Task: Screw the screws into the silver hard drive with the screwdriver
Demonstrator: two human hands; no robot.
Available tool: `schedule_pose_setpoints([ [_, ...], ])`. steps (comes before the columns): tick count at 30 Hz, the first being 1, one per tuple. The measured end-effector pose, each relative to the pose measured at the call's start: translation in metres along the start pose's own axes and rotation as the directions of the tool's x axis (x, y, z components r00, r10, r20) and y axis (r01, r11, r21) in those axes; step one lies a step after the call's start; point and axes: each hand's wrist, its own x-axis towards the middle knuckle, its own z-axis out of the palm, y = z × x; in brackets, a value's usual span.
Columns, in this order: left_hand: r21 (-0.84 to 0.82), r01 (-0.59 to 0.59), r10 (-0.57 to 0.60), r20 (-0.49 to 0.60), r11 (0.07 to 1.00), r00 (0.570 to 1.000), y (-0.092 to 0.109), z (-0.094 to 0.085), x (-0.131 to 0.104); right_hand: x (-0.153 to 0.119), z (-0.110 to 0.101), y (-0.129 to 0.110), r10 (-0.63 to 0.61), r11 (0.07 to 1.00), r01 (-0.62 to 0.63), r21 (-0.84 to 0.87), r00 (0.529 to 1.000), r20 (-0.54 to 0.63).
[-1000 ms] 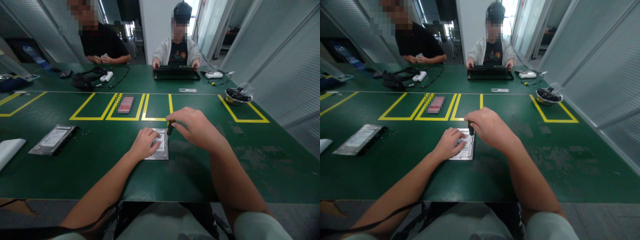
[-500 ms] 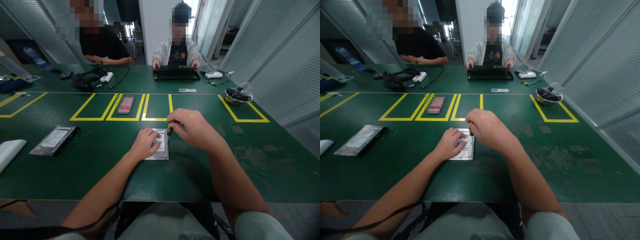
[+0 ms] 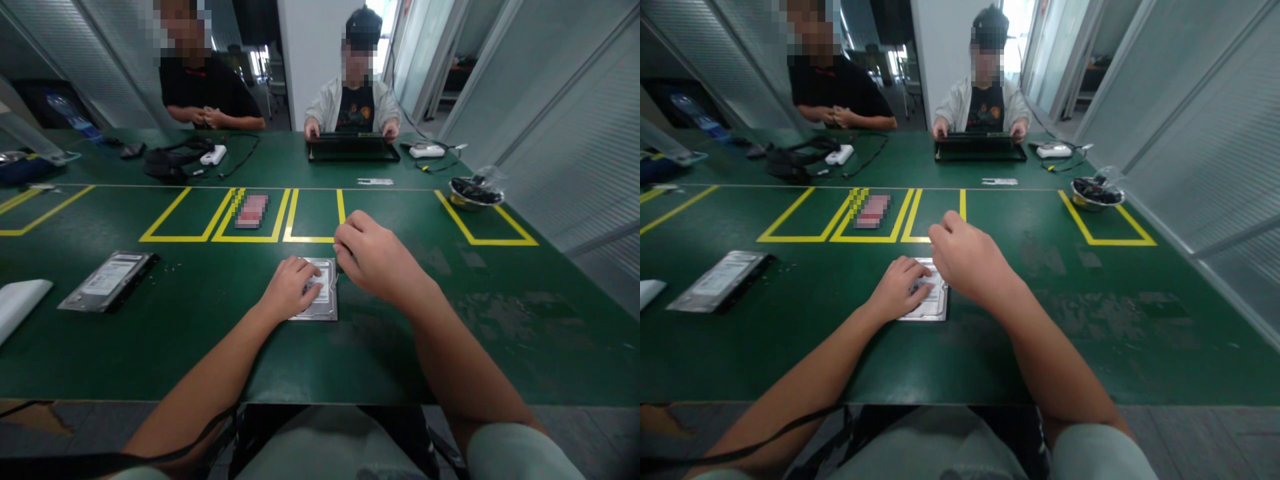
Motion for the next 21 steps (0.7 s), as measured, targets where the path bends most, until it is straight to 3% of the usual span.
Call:
schedule_pose_setpoints([
  [5, -0.009, -0.003, 0.003, -0.005, 1.0, 1.0, -0.0003, 0.0006, 0.0001, 0.0016, 0.0065, -0.004, 0.006, 0.996, -0.009, -0.091, 1.0, -0.031],
  [12, -0.009, -0.004, 0.004, -0.002, 1.0, 1.0, 0.0003, 0.0001, 0.0004, 0.0007, 0.007, -0.0056, 0.025, 0.997, -0.03, -0.076, 0.998, -0.064],
  [21, -0.008, 0.0, 0.0, -0.002, 1.0, 1.0, 0.0, 0.0007, 0.0006, 0.0012, 0.0028, -0.0068, 0.037, 0.999, -0.036, -0.018, 0.999, 0.03],
])
